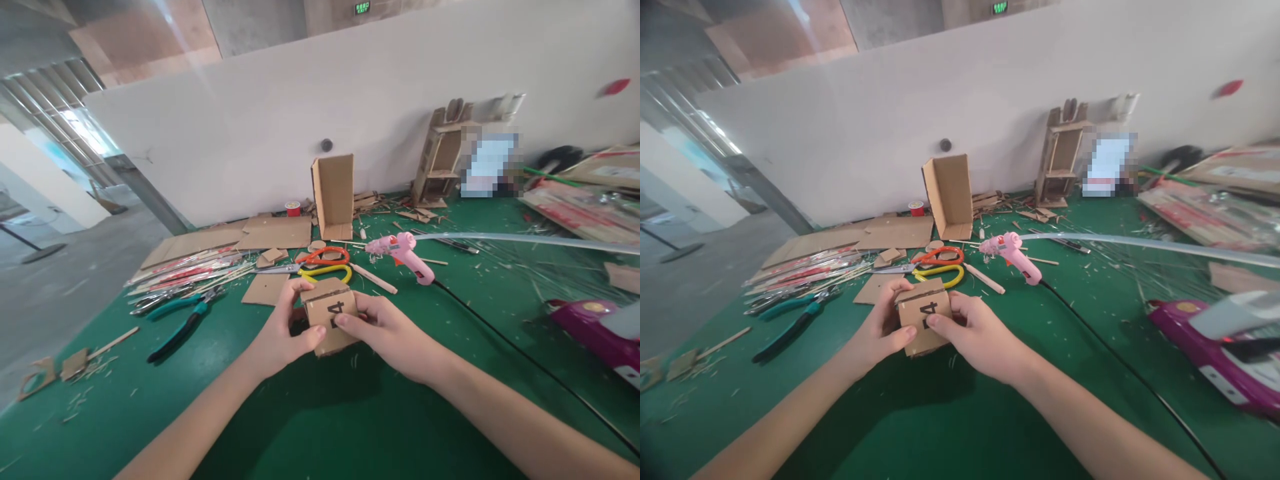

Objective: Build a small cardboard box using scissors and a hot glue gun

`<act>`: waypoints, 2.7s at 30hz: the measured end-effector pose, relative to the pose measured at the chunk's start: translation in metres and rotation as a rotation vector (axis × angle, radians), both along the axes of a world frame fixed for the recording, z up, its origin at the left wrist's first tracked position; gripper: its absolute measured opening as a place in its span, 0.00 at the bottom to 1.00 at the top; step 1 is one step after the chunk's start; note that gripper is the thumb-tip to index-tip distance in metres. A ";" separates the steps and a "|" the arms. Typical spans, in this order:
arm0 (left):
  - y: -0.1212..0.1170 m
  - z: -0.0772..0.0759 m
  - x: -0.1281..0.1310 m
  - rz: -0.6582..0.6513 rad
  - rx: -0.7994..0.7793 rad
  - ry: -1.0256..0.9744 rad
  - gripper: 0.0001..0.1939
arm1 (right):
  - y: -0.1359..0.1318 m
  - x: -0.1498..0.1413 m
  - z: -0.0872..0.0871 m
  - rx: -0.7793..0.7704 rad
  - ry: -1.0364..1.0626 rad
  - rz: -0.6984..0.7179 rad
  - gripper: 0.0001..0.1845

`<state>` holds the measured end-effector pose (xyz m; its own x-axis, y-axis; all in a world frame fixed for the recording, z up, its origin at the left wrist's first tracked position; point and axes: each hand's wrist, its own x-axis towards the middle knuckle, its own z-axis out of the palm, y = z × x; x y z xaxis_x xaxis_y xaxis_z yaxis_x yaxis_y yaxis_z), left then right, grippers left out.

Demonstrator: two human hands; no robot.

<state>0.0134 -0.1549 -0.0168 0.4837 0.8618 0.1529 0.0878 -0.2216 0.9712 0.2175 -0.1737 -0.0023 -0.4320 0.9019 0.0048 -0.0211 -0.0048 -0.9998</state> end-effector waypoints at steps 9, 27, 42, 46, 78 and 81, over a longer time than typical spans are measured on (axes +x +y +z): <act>-0.001 0.001 0.002 -0.033 -0.065 -0.014 0.26 | 0.004 0.006 -0.001 -0.010 -0.115 0.022 0.16; -0.004 0.004 0.010 0.021 -0.130 -0.042 0.25 | 0.003 0.002 0.001 -0.008 -0.086 -0.076 0.11; 0.001 0.006 -0.010 -0.122 -0.223 -0.177 0.30 | 0.002 0.001 -0.005 -0.074 0.071 -0.109 0.19; 0.005 0.007 -0.019 -0.232 -0.216 -0.069 0.38 | 0.001 0.001 -0.003 -0.109 0.117 -0.075 0.21; -0.009 0.026 -0.019 -0.025 0.255 0.493 0.64 | -0.002 0.002 -0.003 -0.075 0.075 -0.062 0.17; -0.011 0.022 -0.008 0.078 0.317 0.464 0.52 | -0.001 0.001 -0.003 -0.093 0.114 -0.075 0.17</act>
